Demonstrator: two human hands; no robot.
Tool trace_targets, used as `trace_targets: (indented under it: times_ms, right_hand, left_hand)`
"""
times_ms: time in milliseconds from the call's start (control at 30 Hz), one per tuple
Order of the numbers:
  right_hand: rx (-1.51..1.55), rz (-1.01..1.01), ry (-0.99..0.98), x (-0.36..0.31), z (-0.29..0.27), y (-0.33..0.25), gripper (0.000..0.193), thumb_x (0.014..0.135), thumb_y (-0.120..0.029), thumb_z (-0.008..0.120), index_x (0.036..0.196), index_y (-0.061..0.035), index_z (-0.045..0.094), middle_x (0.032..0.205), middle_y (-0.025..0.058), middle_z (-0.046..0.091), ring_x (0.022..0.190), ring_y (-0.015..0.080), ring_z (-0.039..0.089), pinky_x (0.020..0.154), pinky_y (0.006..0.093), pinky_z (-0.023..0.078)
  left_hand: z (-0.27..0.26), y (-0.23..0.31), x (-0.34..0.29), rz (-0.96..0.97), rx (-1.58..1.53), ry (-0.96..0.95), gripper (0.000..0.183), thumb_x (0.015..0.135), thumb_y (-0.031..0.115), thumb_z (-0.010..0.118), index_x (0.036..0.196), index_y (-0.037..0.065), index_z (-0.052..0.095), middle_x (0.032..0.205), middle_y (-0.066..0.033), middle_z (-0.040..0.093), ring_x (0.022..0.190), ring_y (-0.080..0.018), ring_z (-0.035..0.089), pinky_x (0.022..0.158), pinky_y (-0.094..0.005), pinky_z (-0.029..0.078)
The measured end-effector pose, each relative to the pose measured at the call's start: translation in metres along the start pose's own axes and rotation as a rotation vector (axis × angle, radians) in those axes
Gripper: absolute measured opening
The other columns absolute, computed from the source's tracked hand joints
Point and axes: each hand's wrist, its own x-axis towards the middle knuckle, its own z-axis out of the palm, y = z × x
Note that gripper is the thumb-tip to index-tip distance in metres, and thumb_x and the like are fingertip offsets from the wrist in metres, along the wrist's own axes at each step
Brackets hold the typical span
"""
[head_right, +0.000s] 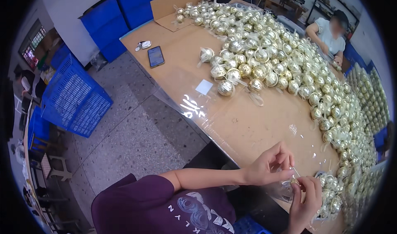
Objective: Packing gold Christmas ornaments into clear plastic bags.
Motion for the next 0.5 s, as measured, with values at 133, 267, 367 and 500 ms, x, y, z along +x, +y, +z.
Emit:
trace_targets:
  times_ms: [133, 267, 367, 500]
  right_hand:
    - [-0.268, -0.179, 0.328, -0.010, 0.011, 0.003, 0.019, 0.073, 0.004, 0.070, 0.091, 0.0014, 0.063, 0.087, 0.0122, 0.059, 0.078, 0.0249, 0.058, 0.067, 0.0322, 0.047]
    - [-0.261, -0.082, 0.307, -0.013, 0.005, -0.008, 0.019, 0.072, 0.004, 0.070, 0.090, 0.0019, 0.064, 0.087, 0.0120, 0.059, 0.079, 0.0265, 0.057, 0.070, 0.0347, 0.046]
    - [-0.311, -0.149, 0.284, -0.012, 0.003, -0.012, 0.018, 0.072, 0.003, 0.071, 0.089, 0.0010, 0.064, 0.086, 0.0121, 0.059, 0.081, 0.0284, 0.057, 0.072, 0.0363, 0.046]
    - [-0.178, -0.180, 0.285, -0.005, 0.015, -0.008, 0.020, 0.069, 0.001, 0.073, 0.087, -0.0003, 0.066, 0.084, 0.0103, 0.061, 0.078, 0.0270, 0.056, 0.070, 0.0352, 0.045]
  left_hand:
    - [0.001, -0.004, 0.004, -0.009, -0.017, -0.064, 0.034, 0.085, -0.001, 0.064, 0.086, 0.012, 0.032, 0.078, -0.0012, 0.052, 0.097, -0.0129, 0.048, 0.085, -0.0288, 0.039]
    - [0.005, -0.013, 0.006, 0.008, -0.025, -0.093, 0.033, 0.084, -0.002, 0.064, 0.088, 0.011, 0.034, 0.084, -0.0037, 0.053, 0.096, -0.0121, 0.050, 0.085, -0.0295, 0.040]
    - [0.002, -0.006, 0.005, 0.123, 0.190, -0.077, 0.031, 0.081, -0.005, 0.066, 0.094, 0.009, 0.040, 0.094, -0.0078, 0.053, 0.094, -0.0138, 0.054, 0.079, -0.0281, 0.047]
    - [-0.004, 0.008, 0.001, 0.132, 0.247, 0.003, 0.039, 0.079, -0.009, 0.064, 0.098, 0.008, 0.035, 0.079, -0.0048, 0.057, 0.099, -0.0211, 0.056, 0.091, -0.0362, 0.043]
